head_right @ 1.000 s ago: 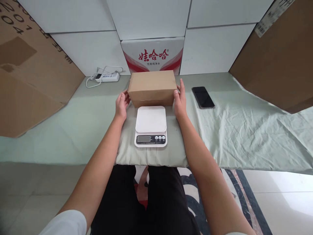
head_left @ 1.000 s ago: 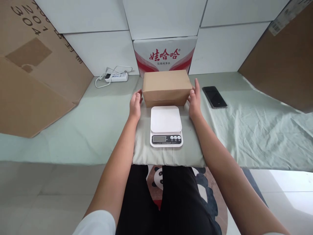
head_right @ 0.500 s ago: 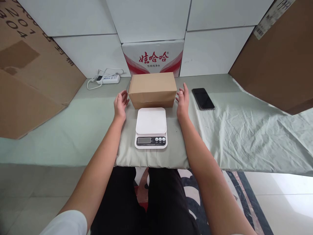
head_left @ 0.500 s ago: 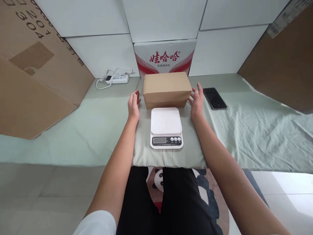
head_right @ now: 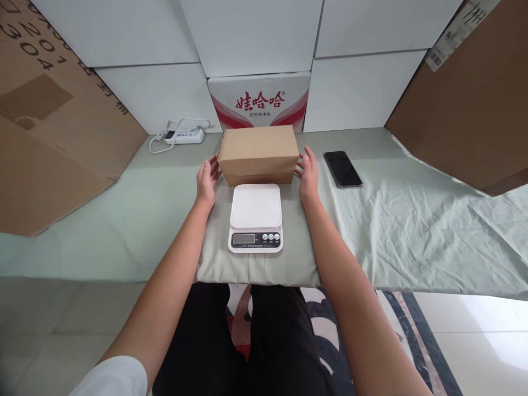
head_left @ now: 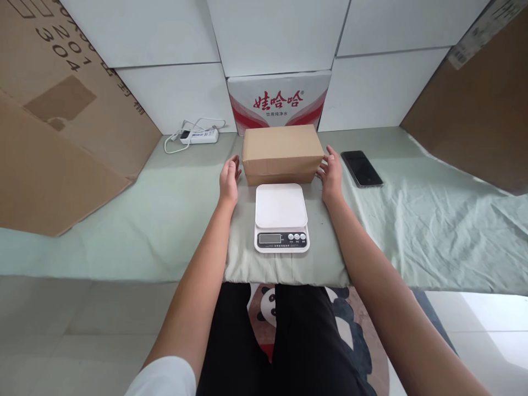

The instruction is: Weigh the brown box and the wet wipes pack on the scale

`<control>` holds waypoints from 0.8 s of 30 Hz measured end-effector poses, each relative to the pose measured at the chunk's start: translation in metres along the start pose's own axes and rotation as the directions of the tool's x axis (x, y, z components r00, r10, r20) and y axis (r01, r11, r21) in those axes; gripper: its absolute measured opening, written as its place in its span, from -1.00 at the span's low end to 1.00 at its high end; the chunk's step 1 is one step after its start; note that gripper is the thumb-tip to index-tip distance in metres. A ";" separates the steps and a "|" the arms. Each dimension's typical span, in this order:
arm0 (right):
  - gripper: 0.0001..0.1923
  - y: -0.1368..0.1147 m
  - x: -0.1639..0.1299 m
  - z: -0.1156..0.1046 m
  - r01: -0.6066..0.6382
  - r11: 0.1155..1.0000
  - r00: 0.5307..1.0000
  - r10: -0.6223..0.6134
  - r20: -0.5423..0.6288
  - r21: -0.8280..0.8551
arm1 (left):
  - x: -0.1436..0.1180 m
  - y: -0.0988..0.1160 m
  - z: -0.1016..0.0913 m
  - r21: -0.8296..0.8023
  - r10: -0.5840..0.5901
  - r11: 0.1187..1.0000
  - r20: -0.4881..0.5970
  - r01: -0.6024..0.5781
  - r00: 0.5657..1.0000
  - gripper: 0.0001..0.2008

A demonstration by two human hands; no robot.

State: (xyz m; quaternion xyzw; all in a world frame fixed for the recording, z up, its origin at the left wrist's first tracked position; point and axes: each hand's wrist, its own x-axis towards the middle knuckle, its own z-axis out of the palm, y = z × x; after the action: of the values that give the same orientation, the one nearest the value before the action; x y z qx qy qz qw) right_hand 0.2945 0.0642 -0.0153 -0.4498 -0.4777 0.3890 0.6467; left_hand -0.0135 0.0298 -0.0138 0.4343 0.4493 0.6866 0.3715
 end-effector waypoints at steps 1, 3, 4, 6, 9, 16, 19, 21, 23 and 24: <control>-0.29 0.000 0.000 0.000 -0.006 1.000 1.000 0.006 -0.010 0.011 | 0.000 -0.001 0.000 -0.004 -0.004 1.000 0.004 0.004 1.000 -0.20; -0.30 0.000 0.001 0.001 -0.013 1.000 1.000 0.013 -0.022 0.023 | 0.001 -0.002 -0.001 -0.009 -0.007 1.000 0.009 0.007 1.000 -0.23; -0.30 0.001 0.001 0.001 -0.015 0.999 1.000 0.016 -0.026 0.028 | 0.002 -0.003 -0.002 -0.009 -0.006 1.000 0.010 0.006 1.000 -0.24; -0.30 0.002 0.002 0.000 -0.017 0.999 0.999 0.018 -0.027 0.033 | 0.002 -0.004 -0.002 -0.005 -0.002 1.000 0.012 0.002 1.000 -0.25; -0.29 0.004 0.003 -0.001 0.000 1.000 1.000 0.000 -0.012 0.013 | 0.003 -0.005 -0.003 0.000 0.002 1.000 0.014 -0.002 1.000 -0.24; -0.35 0.000 0.003 0.001 -0.002 0.998 0.999 0.004 -0.046 0.057 | 0.004 0.003 -0.003 -0.026 -0.013 1.000 -0.042 0.011 0.999 -0.21; -0.44 -0.005 -0.001 0.002 0.010 0.996 0.998 -0.004 -0.067 0.089 | 0.004 0.010 -0.006 -0.075 -0.069 0.995 -0.091 0.062 0.994 -0.26; -0.49 -0.008 -0.003 0.003 0.017 0.996 0.996 -0.009 -0.086 0.093 | 0.005 0.013 -0.009 -0.091 -0.096 0.992 -0.111 0.086 0.989 -0.30; -0.49 -0.011 -0.006 0.004 0.010 0.996 0.995 -0.001 -0.101 0.090 | 0.007 0.014 -0.012 -0.106 -0.110 0.990 -0.133 0.097 0.985 -0.34; -0.47 -0.013 -0.007 0.004 0.008 0.996 0.994 0.002 -0.109 0.092 | 0.008 0.014 -0.013 -0.123 -0.120 0.987 -0.155 0.101 0.981 -0.37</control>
State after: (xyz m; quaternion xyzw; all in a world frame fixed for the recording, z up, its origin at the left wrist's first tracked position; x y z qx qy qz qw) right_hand 0.2902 0.0550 -0.0044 -0.4393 -0.4237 0.3845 0.6926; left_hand -0.0296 0.0290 -0.0015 0.3293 0.4614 0.7227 0.3955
